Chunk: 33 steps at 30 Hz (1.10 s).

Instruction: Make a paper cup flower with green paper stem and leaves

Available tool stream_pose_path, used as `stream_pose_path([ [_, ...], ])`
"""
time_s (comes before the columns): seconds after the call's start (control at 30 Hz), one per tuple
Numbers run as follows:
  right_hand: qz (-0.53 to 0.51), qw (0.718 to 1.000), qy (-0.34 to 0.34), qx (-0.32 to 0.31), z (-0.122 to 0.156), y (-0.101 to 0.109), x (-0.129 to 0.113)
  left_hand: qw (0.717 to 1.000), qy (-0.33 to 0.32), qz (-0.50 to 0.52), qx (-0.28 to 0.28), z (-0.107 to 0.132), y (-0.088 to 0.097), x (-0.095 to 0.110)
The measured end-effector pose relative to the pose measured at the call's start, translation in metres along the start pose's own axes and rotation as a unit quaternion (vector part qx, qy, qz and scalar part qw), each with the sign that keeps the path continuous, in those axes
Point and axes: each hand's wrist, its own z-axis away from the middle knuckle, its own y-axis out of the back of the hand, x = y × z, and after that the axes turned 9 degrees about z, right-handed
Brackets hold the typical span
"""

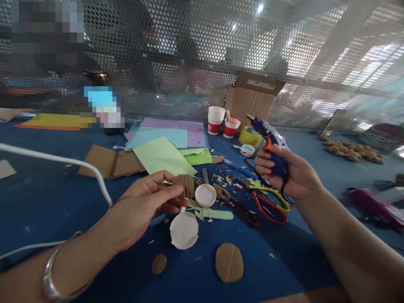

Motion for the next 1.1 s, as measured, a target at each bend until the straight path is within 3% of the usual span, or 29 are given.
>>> stream_pose_path([
  [0.23, 0.027, 0.997, 0.045, -0.054, 0.011, -0.008, 0.002, 1.000, -0.005, 0.020, 0.006, -0.002, -0.004, 0.000],
  [0.6, 0.181, 0.977, 0.104, -0.038, 0.018, -0.014, 0.002, 0.999, -0.037, -0.005, 0.000, -0.003, -0.003, -0.002],
  [0.8, 0.227, 0.968, 0.094, -0.043, 0.019, -0.017, 0.010, 0.999, -0.047, -0.004, -0.003, -0.003, -0.006, -0.002],
  [0.93, 0.349, 0.932, 0.095, -0.011, 0.024, -0.018, 0.023, 0.999, -0.037, 0.015, 0.001, -0.005, -0.007, -0.003],
  [1.1, 0.501, 0.847, 0.138, -0.113, 0.033, -0.025, 0.032, 1.000, -0.015, 0.014, 0.005, -0.006, -0.005, -0.006],
])
